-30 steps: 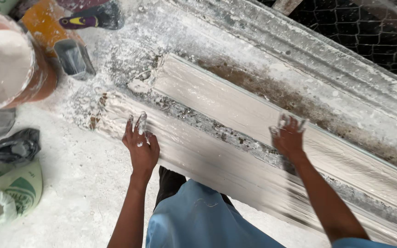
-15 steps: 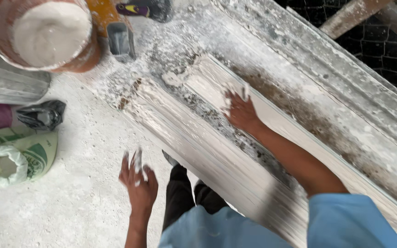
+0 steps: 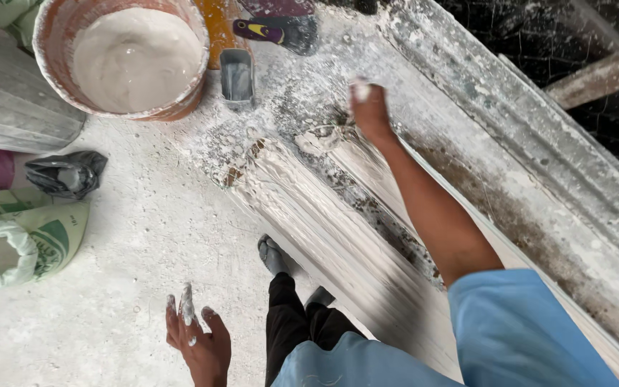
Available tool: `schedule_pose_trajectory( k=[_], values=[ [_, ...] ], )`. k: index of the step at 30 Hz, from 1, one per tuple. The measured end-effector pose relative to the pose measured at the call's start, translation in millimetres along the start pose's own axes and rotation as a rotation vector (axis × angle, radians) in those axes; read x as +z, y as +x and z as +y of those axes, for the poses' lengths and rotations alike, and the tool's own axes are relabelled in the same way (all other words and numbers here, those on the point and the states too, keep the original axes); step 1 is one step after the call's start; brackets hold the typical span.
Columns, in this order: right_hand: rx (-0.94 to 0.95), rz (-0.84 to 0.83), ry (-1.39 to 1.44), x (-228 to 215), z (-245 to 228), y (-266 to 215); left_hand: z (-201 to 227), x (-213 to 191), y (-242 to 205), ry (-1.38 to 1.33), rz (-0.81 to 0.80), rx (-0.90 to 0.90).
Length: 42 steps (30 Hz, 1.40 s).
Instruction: The person applies a white paste to a long, ribbed surface using their hands, smoothing it along the grooves. They then retrieve a green string, tie it around the treated area, and pour more paste from a bucket onto the surface to continue the application.
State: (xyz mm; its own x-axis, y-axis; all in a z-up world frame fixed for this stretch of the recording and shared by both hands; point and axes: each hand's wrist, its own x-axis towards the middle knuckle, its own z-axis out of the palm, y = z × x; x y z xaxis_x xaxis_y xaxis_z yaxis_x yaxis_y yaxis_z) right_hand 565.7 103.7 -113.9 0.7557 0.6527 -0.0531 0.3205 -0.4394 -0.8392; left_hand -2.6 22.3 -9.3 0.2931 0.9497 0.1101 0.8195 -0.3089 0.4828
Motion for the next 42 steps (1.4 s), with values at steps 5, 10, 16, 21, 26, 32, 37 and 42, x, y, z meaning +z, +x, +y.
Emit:
schedule_pose_trajectory(
  k=[5,10,16,21,26,32,37,42],
  values=[
    [0.384,0.252,0.190,-4.5,43.3,10.2,9.0,9.2,49.2,-0.108,0.006,0.191],
    [0.368,0.261,0.300,-15.5,60.1,1.8,22.5,19.7,97.2,-0.154,0.005,0.308],
    [0.089,-0.105,-0.492,-40.8,34.1,-77.3,35.7,29.1,129.3,-0.270,-0.019,0.348],
    [-0.030,-0.414,-1.065,-21.8,6.0,-117.9,45.5,30.8,163.8,-0.318,-0.036,0.451],
    [-0.045,-0.397,-1.123,-50.6,23.5,-165.8,56.1,34.7,181.6,-0.305,-0.124,0.487],
    [-0.129,-0.238,-1.027,-135.2,63.1,-253.5,68.3,48.0,166.4,-0.340,-0.094,0.493],
    [-0.158,-0.028,-0.871,-124.2,79.3,-220.9,74.5,44.1,150.8,-0.353,-0.144,0.489],
    [0.142,-0.031,-0.420,-67.1,52.5,-172.2,62.5,27.1,158.1,-0.339,-0.105,0.423]
  ],
)
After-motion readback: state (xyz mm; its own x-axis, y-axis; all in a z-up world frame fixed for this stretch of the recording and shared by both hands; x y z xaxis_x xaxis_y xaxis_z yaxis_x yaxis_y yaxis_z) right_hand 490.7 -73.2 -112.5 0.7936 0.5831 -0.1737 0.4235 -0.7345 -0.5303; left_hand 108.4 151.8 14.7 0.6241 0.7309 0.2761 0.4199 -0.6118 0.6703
